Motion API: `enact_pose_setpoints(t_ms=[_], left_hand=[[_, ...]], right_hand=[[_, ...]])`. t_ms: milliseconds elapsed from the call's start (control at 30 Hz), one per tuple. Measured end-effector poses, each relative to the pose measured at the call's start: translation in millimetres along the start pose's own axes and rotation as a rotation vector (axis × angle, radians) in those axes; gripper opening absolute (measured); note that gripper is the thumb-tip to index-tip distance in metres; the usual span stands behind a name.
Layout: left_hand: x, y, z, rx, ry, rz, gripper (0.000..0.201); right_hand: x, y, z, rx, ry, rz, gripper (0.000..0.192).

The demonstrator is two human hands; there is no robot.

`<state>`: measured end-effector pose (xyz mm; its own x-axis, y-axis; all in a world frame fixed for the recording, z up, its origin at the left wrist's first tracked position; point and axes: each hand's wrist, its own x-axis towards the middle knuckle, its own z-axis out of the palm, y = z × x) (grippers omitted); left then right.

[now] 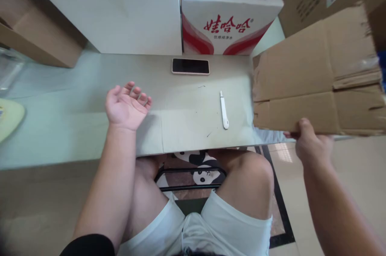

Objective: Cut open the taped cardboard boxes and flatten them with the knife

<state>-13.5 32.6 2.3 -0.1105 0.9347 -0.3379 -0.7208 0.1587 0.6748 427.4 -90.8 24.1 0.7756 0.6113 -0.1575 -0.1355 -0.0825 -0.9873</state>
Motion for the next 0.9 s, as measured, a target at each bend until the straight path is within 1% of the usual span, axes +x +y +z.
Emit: enact_pose_setpoints(t_ms=[33,67,133,167,200,233,267,333,400,467,533,600,733,833,900], left_hand=[[1.1,0.8,0.0,-0.005,0.007,0.007,0.022],[1.9,1.9,0.1,-0.009,0.016,0.015,0.022],[2.6,4.7,0.8,-0.009,0.037,0.030,0.022],[2.6,6.2,1.3,-0.005,0.047,0.033,0.023],[2.5,7.8,1.7,0.003,0.056,0.034,0.023],[2.3,9.4,2.1,0.010,0.063,0.033,0.025],[2.1,11.2,2.4,0.017,0.069,0.030,0.026],[2.0,15.3,2.5,0.026,0.078,0.026,0.029],[2.3,19.9,1.5,0.011,0.098,0.038,0.031],[2.9,24.2,-0.5,-0.009,0.110,0.053,0.033],[2.8,27.7,-3.2,-0.012,0.103,0.059,0.033],[1.5,30.4,-5.9,-0.013,0.086,0.055,0.032],[-5.5,36.6,-10.0,-0.124,0.081,0.066,0.036],[-12.0,43.3,-14.7,-0.221,0.085,0.067,0.037],[-15.1,48.2,-20.6,-0.268,0.091,0.066,0.035]], right_hand=[[15.3,-4.1,9.1,-0.052,0.062,-0.100,0.018],[33.6,-8.9,22.0,-0.129,0.095,-0.194,0.015],[76.6,-19.8,57.4,-0.206,0.103,-0.262,0.021],[99.1,-25.3,78.1,-0.257,0.112,-0.258,0.023],[120.4,-30.2,99.2,-0.314,0.088,-0.207,0.023],[138.8,-33.8,119.4,-0.335,0.040,-0.119,0.023],[153.1,-35.6,137.6,-0.354,0.003,-0.049,0.022],[166.7,-33.4,165.0,-0.406,-0.109,-0.012,0.019],[161.5,-24.6,179.3,-0.449,-0.237,-0.017,0.015],[145.2,-13.5,183.6,-0.483,-0.326,-0.011,0.013],[126.7,-5.3,182.9,-0.517,-0.358,0.006,0.011],[110.9,-2.7,181.3,-0.557,-0.385,0.014,0.011],[83.8,-10.8,184.7,-0.639,-0.462,0.005,0.010],[57.1,-17.5,201.5,-0.690,-0.562,-0.056,0.007],[34.0,-19.0,223.3,-0.750,-0.659,-0.132,0.007]])
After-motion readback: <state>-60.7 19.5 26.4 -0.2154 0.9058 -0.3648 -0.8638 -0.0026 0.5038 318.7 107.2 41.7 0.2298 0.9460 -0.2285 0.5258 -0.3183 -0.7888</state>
